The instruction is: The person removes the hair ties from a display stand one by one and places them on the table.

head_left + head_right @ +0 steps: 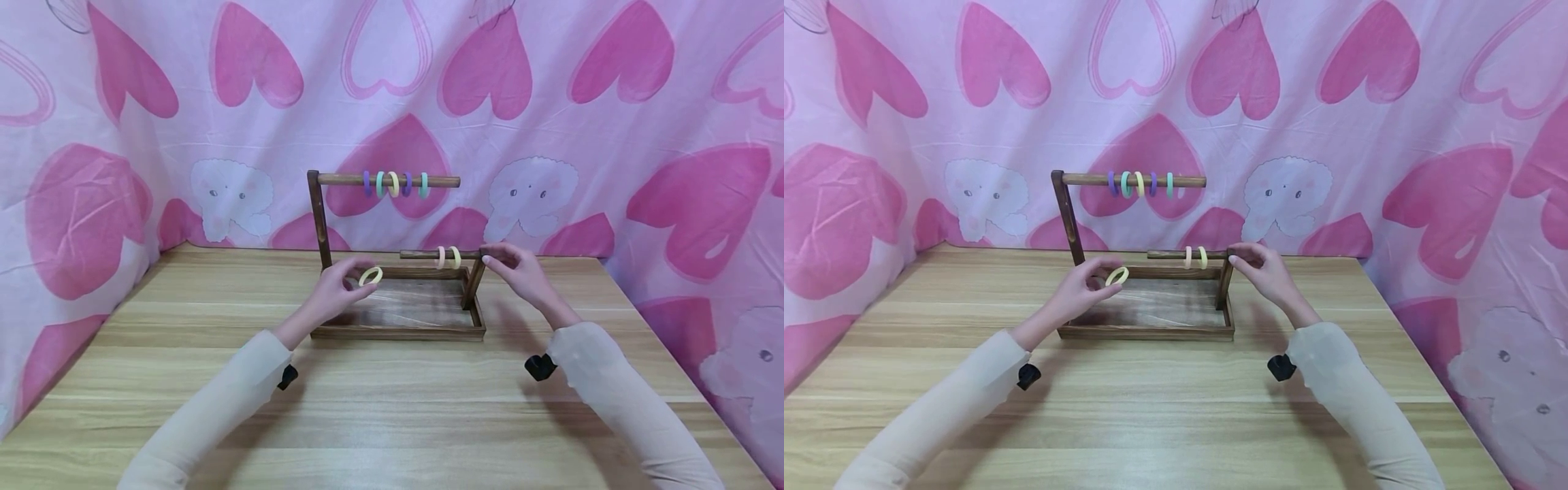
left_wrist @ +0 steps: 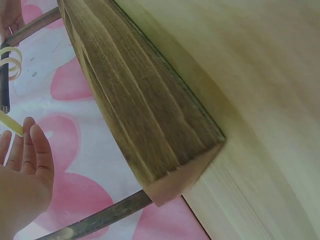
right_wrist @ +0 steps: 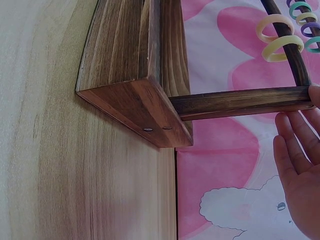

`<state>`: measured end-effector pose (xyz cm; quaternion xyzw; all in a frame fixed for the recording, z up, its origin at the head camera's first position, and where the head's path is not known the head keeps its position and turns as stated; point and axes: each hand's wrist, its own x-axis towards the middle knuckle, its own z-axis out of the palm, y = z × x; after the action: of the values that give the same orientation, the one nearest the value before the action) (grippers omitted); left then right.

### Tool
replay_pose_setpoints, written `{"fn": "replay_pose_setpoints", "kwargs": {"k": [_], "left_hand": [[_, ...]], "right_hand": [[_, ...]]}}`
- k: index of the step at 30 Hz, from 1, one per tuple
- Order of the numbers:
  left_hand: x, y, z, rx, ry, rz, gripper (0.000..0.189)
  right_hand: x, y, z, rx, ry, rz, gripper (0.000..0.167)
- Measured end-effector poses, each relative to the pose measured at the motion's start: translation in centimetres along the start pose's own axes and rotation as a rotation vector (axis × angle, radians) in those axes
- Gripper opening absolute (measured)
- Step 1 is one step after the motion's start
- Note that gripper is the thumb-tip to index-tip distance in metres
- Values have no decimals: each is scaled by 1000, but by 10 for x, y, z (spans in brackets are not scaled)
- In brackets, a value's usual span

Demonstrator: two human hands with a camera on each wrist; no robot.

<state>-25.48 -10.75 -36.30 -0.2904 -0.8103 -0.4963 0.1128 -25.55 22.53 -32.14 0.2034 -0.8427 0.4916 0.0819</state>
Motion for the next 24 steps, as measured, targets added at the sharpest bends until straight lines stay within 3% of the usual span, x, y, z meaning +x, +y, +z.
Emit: {"fn": "replay_pose_setpoints", "kwargs": {"k": [13,24], "left_hand": [[-22,2,-12,68,-76,4,34],[-42,1,-23,134,-129,60,32]], "right_hand": [[0,1,-1,-1,-1,4,32],[1,1,0,-7,3,3,31]]}}
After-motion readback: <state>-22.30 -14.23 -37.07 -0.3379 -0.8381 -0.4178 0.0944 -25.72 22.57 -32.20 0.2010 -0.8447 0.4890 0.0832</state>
